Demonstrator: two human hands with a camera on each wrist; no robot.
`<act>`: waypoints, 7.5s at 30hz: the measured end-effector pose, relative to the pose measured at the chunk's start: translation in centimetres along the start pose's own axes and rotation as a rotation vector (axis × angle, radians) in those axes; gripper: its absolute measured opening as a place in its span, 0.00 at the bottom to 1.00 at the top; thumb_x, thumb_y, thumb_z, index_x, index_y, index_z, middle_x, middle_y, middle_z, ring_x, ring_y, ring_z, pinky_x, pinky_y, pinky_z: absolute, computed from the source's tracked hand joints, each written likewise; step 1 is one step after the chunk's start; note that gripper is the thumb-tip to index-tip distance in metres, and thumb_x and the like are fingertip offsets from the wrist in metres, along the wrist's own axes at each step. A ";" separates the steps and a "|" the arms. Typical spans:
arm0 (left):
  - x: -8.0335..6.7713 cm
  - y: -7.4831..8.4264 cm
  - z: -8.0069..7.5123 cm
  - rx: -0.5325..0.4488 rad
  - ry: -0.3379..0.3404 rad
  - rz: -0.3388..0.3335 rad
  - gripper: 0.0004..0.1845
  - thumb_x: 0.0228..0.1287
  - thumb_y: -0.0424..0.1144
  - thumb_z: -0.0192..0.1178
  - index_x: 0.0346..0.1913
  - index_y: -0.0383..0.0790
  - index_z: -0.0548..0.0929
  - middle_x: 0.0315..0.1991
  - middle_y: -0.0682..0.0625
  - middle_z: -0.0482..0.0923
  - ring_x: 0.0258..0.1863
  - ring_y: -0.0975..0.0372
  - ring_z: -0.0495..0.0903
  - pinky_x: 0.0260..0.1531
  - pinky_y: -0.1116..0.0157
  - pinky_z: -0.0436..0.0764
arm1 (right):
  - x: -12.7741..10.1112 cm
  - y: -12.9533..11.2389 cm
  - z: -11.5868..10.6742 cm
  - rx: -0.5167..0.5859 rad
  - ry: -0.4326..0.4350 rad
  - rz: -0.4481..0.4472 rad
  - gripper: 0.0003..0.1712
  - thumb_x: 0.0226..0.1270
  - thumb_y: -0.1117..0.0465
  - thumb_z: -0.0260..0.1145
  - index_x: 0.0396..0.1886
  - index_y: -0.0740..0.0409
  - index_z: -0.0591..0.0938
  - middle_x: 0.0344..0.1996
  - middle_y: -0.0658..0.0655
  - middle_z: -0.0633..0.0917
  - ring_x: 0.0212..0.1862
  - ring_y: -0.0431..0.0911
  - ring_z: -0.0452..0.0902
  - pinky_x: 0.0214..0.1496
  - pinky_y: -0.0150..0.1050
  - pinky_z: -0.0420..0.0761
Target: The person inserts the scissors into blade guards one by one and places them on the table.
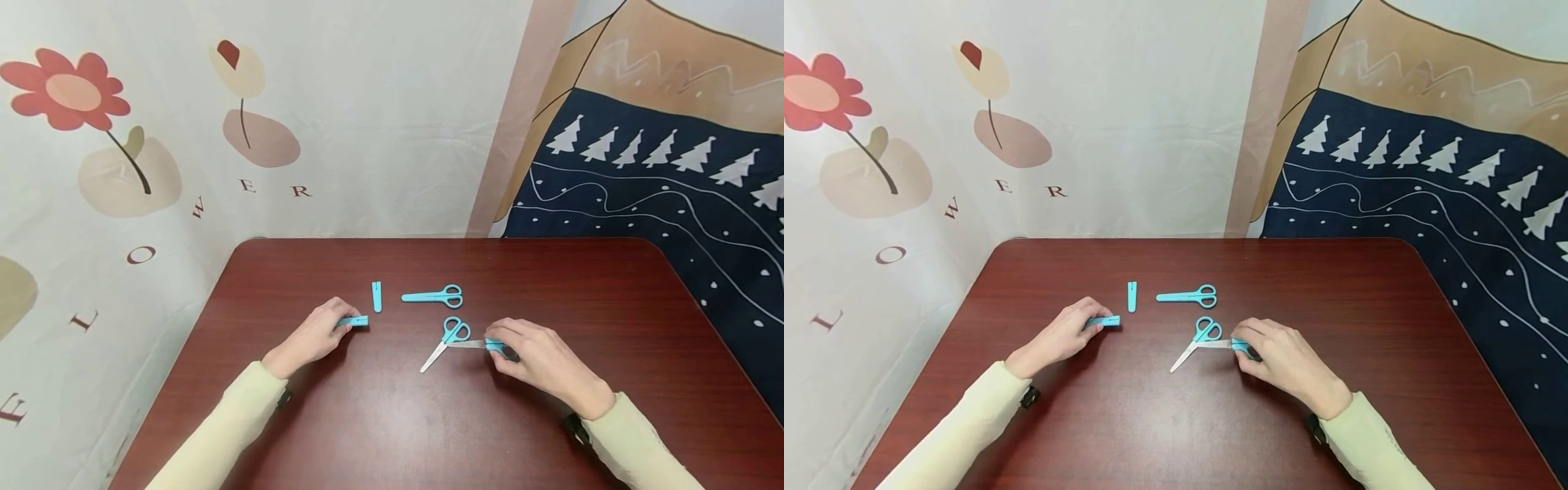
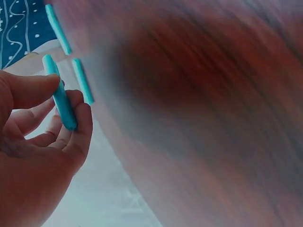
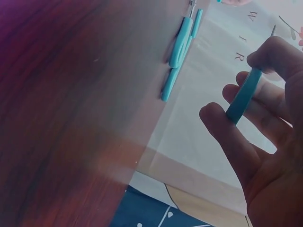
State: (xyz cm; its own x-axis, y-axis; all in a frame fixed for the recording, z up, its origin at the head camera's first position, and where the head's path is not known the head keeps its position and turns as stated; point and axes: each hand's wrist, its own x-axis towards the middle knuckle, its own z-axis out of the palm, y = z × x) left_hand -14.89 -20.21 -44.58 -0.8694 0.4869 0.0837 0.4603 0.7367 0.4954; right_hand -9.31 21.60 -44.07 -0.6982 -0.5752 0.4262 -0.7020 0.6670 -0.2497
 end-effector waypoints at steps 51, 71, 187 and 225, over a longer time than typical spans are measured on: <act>-0.5 8.6 2.0 -0.330 0.300 0.174 0.16 0.63 0.22 0.68 0.52 0.37 0.88 0.47 0.51 0.80 0.42 0.60 0.83 0.42 0.68 0.86 | 3.3 -2.8 1.0 0.080 0.177 -0.029 0.14 0.55 0.65 0.78 0.42 0.53 0.90 0.42 0.46 0.85 0.32 0.38 0.79 0.29 0.27 0.75; -0.2 9.3 2.7 -0.238 0.315 0.240 0.15 0.62 0.24 0.71 0.51 0.37 0.90 0.45 0.51 0.80 0.32 0.65 0.76 0.35 0.71 0.81 | 3.8 -3.3 0.8 0.006 0.136 -0.007 0.14 0.55 0.61 0.80 0.43 0.53 0.90 0.42 0.48 0.85 0.37 0.40 0.79 0.34 0.37 0.82; 0.7 10.0 4.4 -0.273 0.384 0.388 0.15 0.60 0.24 0.72 0.50 0.36 0.90 0.41 0.51 0.81 0.28 0.66 0.74 0.31 0.76 0.74 | 5.3 -4.5 0.8 0.067 0.062 -0.117 0.14 0.57 0.65 0.80 0.43 0.60 0.88 0.42 0.52 0.84 0.37 0.40 0.81 0.40 0.32 0.86; 1.0 10.2 4.7 -0.277 0.382 0.399 0.14 0.59 0.24 0.73 0.48 0.34 0.90 0.39 0.49 0.82 0.29 0.66 0.76 0.31 0.76 0.76 | 5.4 -4.6 1.7 0.095 0.124 -0.150 0.13 0.54 0.68 0.80 0.39 0.62 0.87 0.39 0.51 0.84 0.32 0.37 0.79 0.33 0.25 0.80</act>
State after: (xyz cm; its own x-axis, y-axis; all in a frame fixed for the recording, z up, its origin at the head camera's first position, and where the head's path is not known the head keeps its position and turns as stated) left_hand -10.23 -10.03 -43.50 -0.6664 0.4593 0.5873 0.7440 0.3583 0.5640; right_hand -10.09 14.60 -42.06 -0.5661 -0.5983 0.5671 -0.8112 0.5268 -0.2539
